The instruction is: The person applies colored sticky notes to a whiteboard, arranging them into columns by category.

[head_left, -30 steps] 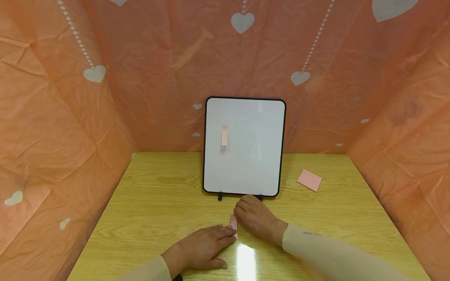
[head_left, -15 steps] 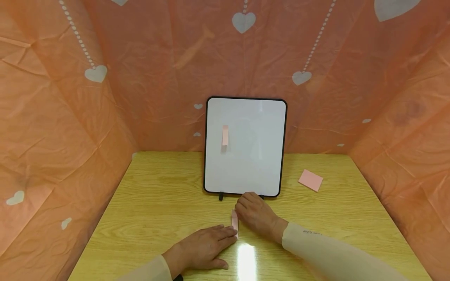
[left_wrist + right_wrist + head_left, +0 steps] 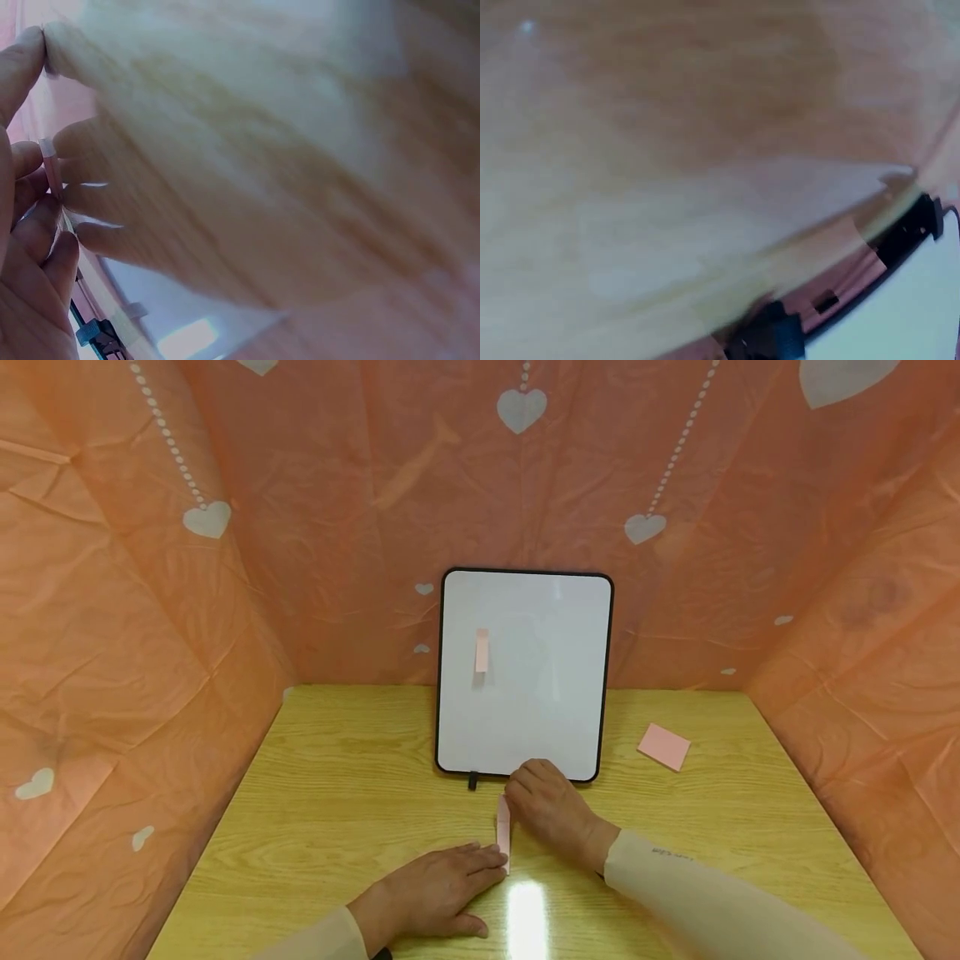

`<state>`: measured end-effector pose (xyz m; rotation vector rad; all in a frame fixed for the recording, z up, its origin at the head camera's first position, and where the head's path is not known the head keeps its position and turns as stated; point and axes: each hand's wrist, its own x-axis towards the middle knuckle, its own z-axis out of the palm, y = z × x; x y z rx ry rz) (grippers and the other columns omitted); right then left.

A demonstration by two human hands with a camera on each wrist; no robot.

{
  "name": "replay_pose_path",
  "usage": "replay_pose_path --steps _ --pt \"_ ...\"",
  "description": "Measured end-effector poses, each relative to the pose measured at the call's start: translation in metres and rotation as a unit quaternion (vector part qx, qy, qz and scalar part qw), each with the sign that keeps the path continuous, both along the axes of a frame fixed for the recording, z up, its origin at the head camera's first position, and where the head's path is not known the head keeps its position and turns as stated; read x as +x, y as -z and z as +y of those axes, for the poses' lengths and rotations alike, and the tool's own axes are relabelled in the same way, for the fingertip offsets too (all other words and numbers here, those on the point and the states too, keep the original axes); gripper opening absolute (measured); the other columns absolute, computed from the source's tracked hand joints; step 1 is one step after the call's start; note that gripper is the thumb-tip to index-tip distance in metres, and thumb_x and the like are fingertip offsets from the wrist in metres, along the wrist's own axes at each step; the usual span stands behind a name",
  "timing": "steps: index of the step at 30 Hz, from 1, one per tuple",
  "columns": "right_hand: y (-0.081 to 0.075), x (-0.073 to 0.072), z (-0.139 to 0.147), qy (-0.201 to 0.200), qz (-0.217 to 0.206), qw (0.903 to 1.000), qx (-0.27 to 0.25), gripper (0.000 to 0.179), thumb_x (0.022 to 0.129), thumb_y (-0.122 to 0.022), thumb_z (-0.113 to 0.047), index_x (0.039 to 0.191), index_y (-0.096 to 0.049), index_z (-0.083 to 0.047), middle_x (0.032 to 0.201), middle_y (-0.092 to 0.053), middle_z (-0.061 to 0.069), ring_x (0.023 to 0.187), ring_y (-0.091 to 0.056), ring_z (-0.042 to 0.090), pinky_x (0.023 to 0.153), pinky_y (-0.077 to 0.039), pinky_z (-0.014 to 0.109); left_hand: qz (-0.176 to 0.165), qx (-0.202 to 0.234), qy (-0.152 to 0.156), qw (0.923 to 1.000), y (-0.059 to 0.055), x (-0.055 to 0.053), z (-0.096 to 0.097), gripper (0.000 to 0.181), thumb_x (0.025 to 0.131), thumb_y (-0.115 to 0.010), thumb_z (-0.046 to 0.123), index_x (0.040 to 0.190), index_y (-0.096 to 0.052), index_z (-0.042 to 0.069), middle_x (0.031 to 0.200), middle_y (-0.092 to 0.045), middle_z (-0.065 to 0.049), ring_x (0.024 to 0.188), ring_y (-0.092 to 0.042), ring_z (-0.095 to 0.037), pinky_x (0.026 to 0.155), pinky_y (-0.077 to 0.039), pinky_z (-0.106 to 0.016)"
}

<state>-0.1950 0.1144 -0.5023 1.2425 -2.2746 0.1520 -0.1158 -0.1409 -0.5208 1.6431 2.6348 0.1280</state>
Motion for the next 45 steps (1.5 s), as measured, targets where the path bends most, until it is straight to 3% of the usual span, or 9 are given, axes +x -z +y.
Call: replay_pose_path --steps 3,7,14,22,30,45 --pt "-0.01 -0.007 -0.003 0.0 0.018 0.9991 -0.038 0.007 0.105 -0.061 -0.013 0.099 -0.066 -0.011 0.1 -0.067 0.0 0.099 -0.061 0.021 0.094 -0.054 0.034 -0.008 -0.001 -0.006 0.9999 0.0 0.0 0.0 0.073 0.106 -0.048 0.062 0.157 -0.05 0.01 0.164 -0.047 -0.003 0.15 -0.048 -0.02 0.123 -0.042 -0.034" --pt "-0.024 -0.019 -0.008 0.012 0.062 0.995 -0.078 0.006 0.096 -0.074 -0.01 0.098 -0.069 -0.009 0.098 -0.07 0.003 0.096 -0.065 0.022 0.091 -0.057 0.035 -0.02 -0.002 -0.009 0.9998 0.0 0.001 0.0 0.074 0.106 -0.048 0.063 0.158 -0.049 0.011 0.165 -0.046 -0.003 0.15 -0.047 -0.02 0.123 -0.042 -0.034" --pt "-0.04 -0.044 -0.017 0.032 0.138 0.9843 -0.105 0.017 0.088 -0.082 -0.01 0.101 -0.071 -0.006 0.099 -0.072 0.006 0.096 -0.068 0.024 0.092 -0.059 0.037 -0.044 0.003 -0.016 0.9989 0.0 0.0 -0.001 0.074 0.106 -0.048 0.063 0.159 -0.047 0.012 0.166 -0.044 -0.002 0.152 -0.046 -0.02 0.123 -0.041 -0.034" --pt "-0.042 -0.066 -0.032 0.008 0.169 0.9775 -0.126 0.015 0.091 -0.079 -0.004 0.103 -0.071 -0.003 0.1 -0.073 0.008 0.093 -0.068 0.025 0.09 -0.06 0.037 -0.059 0.013 -0.018 0.998 0.0 0.0 -0.003 0.073 0.106 -0.049 0.062 0.16 -0.047 0.013 0.166 -0.044 -0.001 0.152 -0.044 -0.021 0.123 -0.041 -0.035" --pt "-0.045 -0.082 -0.043 0.036 0.213 0.969 -0.121 0.007 0.091 -0.079 -0.003 0.097 -0.076 -0.002 0.095 -0.075 0.008 0.089 -0.069 0.023 0.087 -0.061 0.035 -0.071 0.013 -0.017 0.9972 0.0 -0.001 -0.004 0.073 0.107 -0.047 0.063 0.16 -0.046 0.013 0.167 -0.042 0.0 0.154 -0.042 -0.021 0.124 -0.041 -0.035" --pt "-0.048 -0.094 -0.052 0.046 0.225 0.9663 -0.115 0.007 0.089 -0.081 -0.003 0.093 -0.075 -0.003 0.094 -0.075 0.007 0.089 -0.069 0.022 0.087 -0.061 0.034 -0.086 0.015 -0.022 0.9959 0.002 -0.002 -0.004 0.073 0.106 -0.047 0.063 0.161 -0.045 0.015 0.168 -0.041 0.001 0.154 -0.041 -0.019 0.124 -0.04 -0.035"
